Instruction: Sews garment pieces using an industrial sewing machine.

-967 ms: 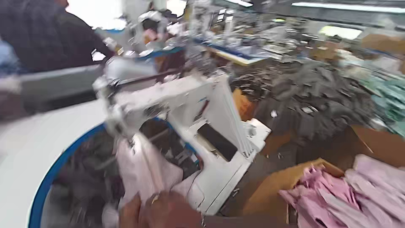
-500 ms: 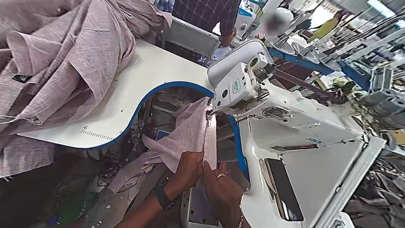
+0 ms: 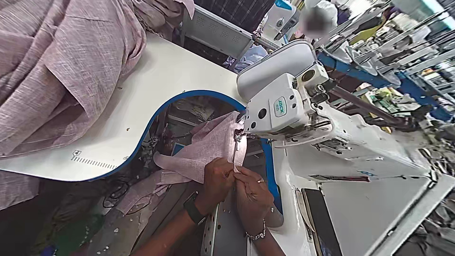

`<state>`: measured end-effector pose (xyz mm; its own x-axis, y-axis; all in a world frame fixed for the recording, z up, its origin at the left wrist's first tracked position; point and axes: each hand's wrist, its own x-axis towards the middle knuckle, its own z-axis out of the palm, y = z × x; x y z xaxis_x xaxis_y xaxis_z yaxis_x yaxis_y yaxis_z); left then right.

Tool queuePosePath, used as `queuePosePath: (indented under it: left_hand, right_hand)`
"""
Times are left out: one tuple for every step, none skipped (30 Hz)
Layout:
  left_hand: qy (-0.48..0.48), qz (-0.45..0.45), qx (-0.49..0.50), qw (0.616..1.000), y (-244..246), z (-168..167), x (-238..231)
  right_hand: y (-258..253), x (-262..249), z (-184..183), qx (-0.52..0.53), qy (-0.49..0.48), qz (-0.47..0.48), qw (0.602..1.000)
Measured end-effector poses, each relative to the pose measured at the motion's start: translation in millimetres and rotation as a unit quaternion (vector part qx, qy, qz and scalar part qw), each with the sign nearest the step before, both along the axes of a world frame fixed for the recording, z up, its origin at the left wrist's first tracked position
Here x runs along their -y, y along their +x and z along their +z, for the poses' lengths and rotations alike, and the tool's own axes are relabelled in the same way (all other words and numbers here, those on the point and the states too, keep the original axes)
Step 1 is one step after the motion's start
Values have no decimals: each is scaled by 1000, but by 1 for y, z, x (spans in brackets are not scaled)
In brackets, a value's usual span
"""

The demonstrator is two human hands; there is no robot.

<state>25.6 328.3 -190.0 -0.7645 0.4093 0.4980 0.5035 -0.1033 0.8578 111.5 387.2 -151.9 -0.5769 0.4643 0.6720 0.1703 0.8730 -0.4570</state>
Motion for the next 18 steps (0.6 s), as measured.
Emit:
queuePosePath:
  left_hand:
    - [-8,14,-13,1000,-3,0,-3]
    - [-17,16,-29,999,-6,0,-6]
    - [-26,19,-44,999,-8,0,-9]
    - [-35,24,-62,997,-9,1,-11]
    - [-46,29,-77,996,-8,3,-12]
    - [-54,34,-88,994,-8,5,-12]
    - [-58,37,-96,993,-7,7,-13]
    - [-57,36,-97,993,-7,8,-13]
    - [-51,31,-86,995,-9,9,-13]
    - [-43,15,-58,997,-14,8,-13]
    - [-40,-22,-6,999,-23,3,-11]
    - [-59,-76,59,994,-38,-9,-7]
    - [-116,-142,112,977,-60,-32,-2]
    - [-199,-207,119,951,-85,-63,2]
    - [-302,-269,75,911,-103,-93,7]
    - [-412,-343,33,844,-112,-106,15]
    - [-485,-394,9,781,-117,-92,19]
    - [-501,-412,-9,761,-119,-56,26]
  right_hand:
    - [-1,-1,0,4,-13,-3,1000]
    - [-2,-1,-2,9,-26,-2,1000]
    - [-4,-3,-3,13,-32,-2,999]
    - [-5,-4,-4,22,-33,-6,999]
    - [-6,-5,-4,36,-35,-9,999]
    - [-7,-6,-3,50,-34,-12,998]
    - [-8,-6,-2,63,-34,-13,997]
    - [-9,-6,-1,71,-35,-15,997]
    - [-9,-6,-1,78,-35,-19,996]
    - [-10,-6,-1,84,-31,-23,996]
    - [-10,-6,-2,91,-23,-25,995]
    - [-9,-6,-2,99,-14,-19,995]
    - [-7,-5,-1,109,-11,3,994]
    - [-5,0,0,118,-15,41,992]
    - [0,10,5,135,-23,104,985]
    - [9,26,11,162,-13,186,969]
    - [14,39,20,185,25,279,942]
    - [12,53,29,209,70,363,905]
